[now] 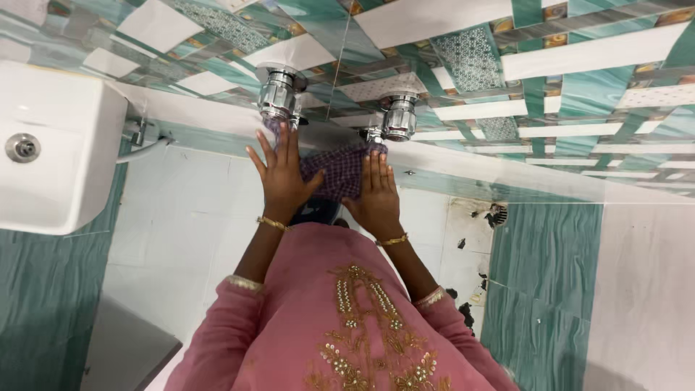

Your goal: The person wipes wall tiles and chrome faucets with a purple cloth, rinsing the cloth in a blue bucket and at a sink.

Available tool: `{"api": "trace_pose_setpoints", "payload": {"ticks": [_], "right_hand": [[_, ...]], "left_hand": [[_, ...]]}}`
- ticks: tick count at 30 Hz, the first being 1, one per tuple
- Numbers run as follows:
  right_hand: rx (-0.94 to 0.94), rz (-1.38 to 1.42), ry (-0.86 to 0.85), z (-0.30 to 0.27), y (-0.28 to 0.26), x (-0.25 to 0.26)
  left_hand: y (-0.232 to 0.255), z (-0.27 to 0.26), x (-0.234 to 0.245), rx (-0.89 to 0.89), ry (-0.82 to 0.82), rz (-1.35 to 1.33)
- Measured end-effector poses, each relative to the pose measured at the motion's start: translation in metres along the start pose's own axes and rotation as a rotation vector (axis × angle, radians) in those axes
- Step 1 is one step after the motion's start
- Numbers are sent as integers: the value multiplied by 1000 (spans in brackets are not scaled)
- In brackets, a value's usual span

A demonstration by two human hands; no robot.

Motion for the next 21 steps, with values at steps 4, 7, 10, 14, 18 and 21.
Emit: {"api": "trace_pose_setpoints", "payload": {"ticks": [4, 7, 10, 14, 18, 21], "right_hand": [[-29, -81, 17, 22, 17, -8], [-152, -94, 77, 35, 27, -20], [-488, 316, -53, 29, 44, -34], [-523, 622, 182, 5, 62, -45], [-691, 1280, 337, -6, 109, -92], [-917, 1612, 332, -4, 120, -112]], "left_hand": [[-24, 26, -19, 151, -32, -93], [-34, 27, -28, 242, 0, -82], [-28, 21, -22, 179, 177, 19], [-31, 7, -22, 109, 281, -23], [-68, -4, -46, 444, 235, -914], [-89, 2, -62, 672, 148, -1203]]}}
Point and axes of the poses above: each hand's wrist, its own z-axis towards the middle knuckle, its own x-axis out of the back of the hand, y = z × x, the point moved 5 cm from there along z, towards the middle knuckle, and after that the axes turned 2 degrees about -z, right-handed, at the moved point
